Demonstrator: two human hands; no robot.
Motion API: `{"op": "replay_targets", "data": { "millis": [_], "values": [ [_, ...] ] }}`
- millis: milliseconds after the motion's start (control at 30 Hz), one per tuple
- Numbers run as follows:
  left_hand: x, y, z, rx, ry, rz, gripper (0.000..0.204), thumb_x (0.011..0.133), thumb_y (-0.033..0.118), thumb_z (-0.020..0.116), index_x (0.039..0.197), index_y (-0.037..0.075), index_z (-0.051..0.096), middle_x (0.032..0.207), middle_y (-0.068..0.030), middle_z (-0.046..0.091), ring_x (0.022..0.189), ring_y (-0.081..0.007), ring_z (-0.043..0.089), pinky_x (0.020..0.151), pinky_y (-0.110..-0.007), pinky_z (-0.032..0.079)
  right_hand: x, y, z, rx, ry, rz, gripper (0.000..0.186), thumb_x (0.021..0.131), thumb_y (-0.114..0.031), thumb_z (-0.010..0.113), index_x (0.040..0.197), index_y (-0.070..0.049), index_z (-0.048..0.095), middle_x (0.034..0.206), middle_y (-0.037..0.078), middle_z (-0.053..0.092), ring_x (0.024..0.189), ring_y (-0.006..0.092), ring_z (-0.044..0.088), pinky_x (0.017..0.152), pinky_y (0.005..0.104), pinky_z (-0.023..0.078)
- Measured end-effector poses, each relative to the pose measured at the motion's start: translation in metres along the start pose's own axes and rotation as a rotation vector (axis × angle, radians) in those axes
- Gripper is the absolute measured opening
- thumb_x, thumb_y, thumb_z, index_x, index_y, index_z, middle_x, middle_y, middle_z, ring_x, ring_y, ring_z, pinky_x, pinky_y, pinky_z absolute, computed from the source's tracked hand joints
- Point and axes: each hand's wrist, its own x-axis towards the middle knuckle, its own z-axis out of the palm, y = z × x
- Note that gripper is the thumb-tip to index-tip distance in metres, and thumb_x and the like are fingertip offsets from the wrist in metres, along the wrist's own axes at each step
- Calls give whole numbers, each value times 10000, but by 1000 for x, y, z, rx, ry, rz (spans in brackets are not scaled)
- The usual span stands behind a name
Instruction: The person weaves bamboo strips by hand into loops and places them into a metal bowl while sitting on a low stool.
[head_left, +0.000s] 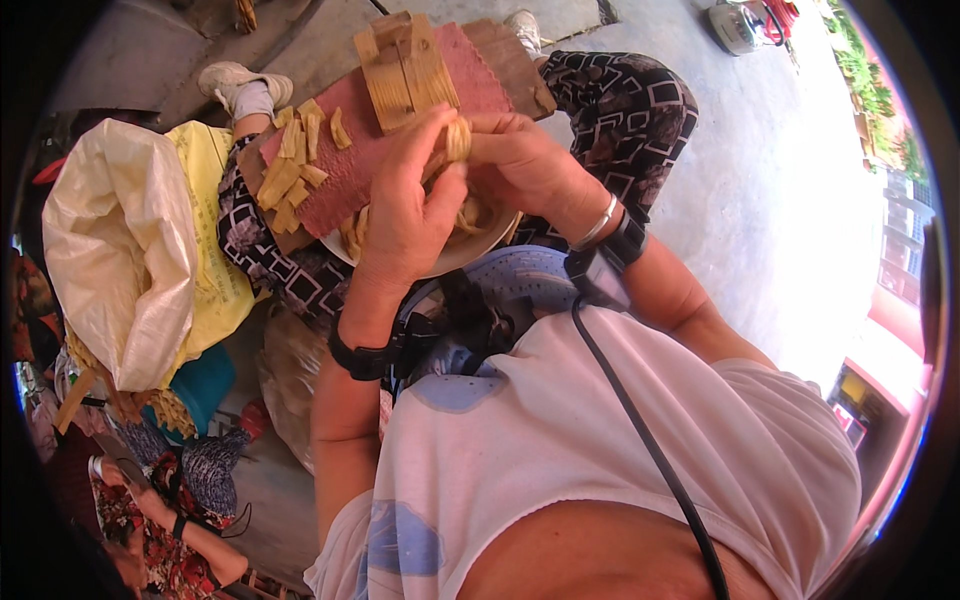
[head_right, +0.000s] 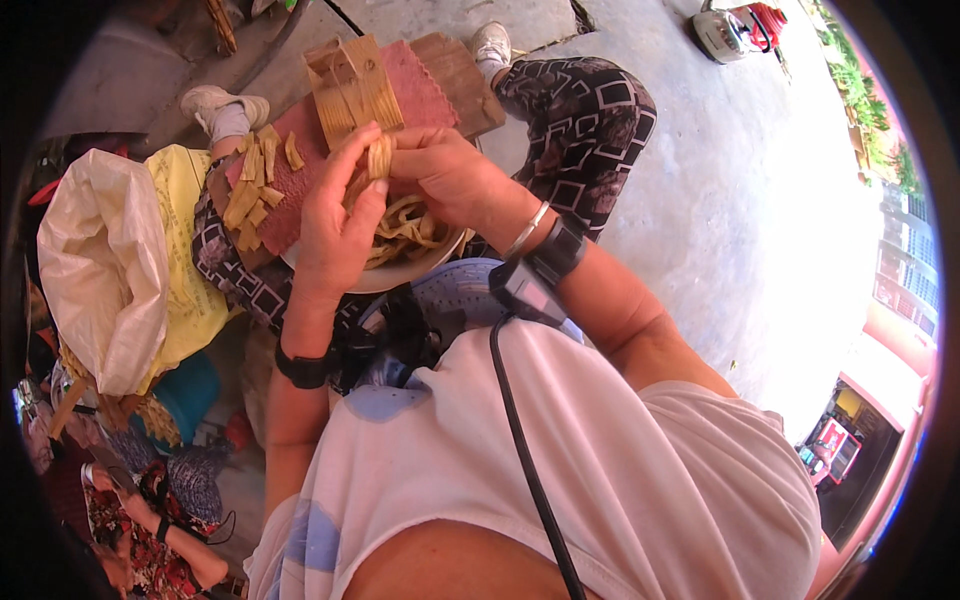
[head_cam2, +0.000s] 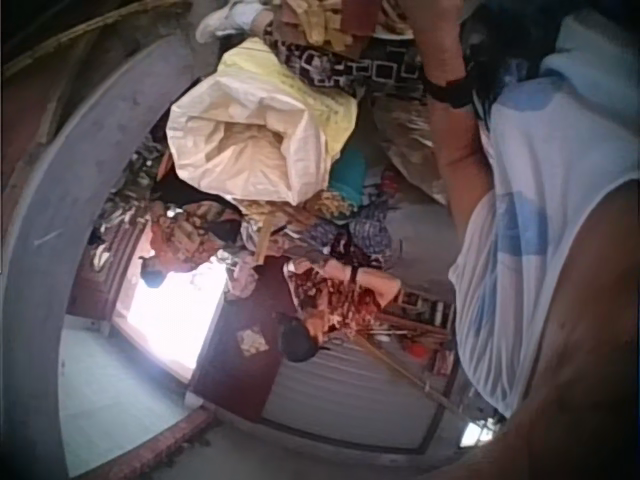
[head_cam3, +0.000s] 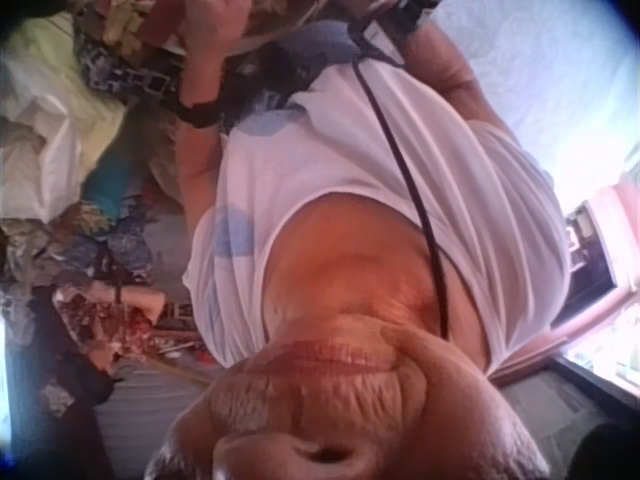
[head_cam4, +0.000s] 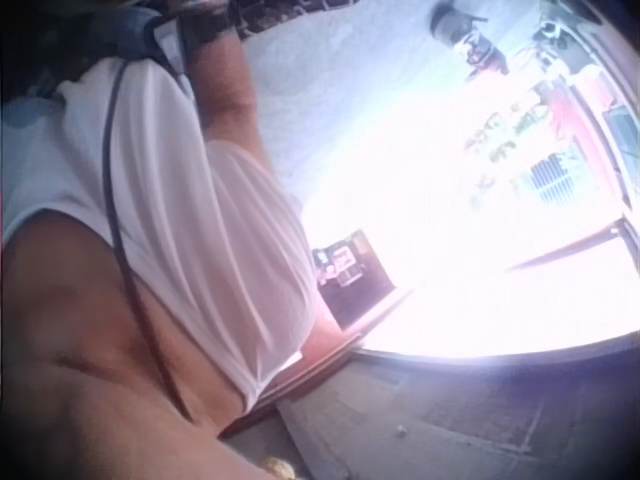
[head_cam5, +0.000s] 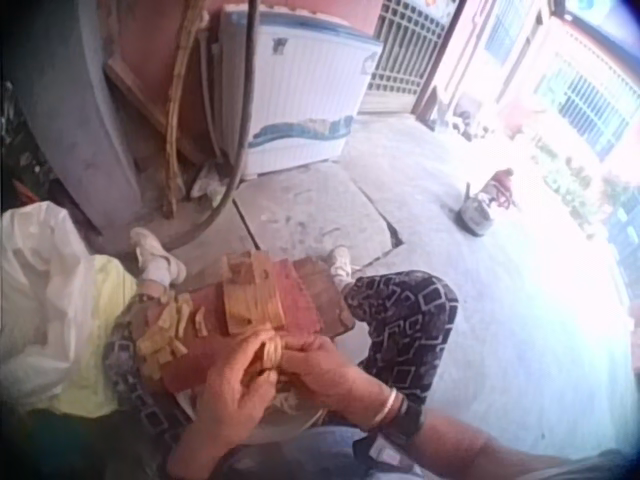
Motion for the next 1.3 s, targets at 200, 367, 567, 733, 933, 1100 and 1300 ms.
{"op": "replay_targets", "data": {
  "millis": [200,367,567,733,933,1100,1300],
  "values": [
    [26,1,13,86,106,-149,219,954,180,591,1026,-21,638,892,-134,662,822,-281,635,747,-384,500,8,-11,7,-1055,223,-857,113,838,-9,683,949,8,696,1110,82,637,978,236,617,848,326,507],
    [13,20,20,-330,150,-415,275,1010,234,523,935,-12,618,643,1,538,606,-118,514,577,-306,425,5,-23,10,-1084,324,-1004,114,795,39,683,908,20,681,1106,109,614,957,284,603,830,315,508],
    [-17,0,-7,-316,-61,-474,251,1026,214,519,985,-8,628,690,9,507,634,-61,430,570,-246,372,25,-11,-18,-634,344,-618,118,889,-50,643,956,42,672,978,45,648,879,143,597,759,271,499],
    [8,-55,-24,-72,222,-331,232,1023,200,526,1079,4,636,722,22,541,573,-44,418,506,-228,333,52,-16,-41,-904,326,-515,331,934,-128,613,1210,55,604,1035,93,693,918,144,636,799,272,511],
    [13,-94,-10,-226,315,-483,232,1028,237,526,1068,38,638,583,50,432,457,-50,375,427,-224,288,60,-14,-34,-1179,268,-363,430,899,-88,599,1304,51,556,967,125,688,774,156,660,703,293,532],
    [-19,-73,-2,-124,355,-445,227,1006,164,503,1012,-32,617,811,-93,601,797,-165,549,776,-313,463,44,3,-32,-1072,247,-340,427,888,-48,593,1303,41,559,941,104,674,680,146,641,639,293,531],
    [-41,-38,-19,76,293,-412,160,992,125,531,1025,-8,615,844,-110,615,722,-226,557,702,-316,471,28,1,-36,-1184,230,-532,439,866,-36,611,1301,-1,567,932,153,669,773,208,674,691,319,542]
  ]
}}
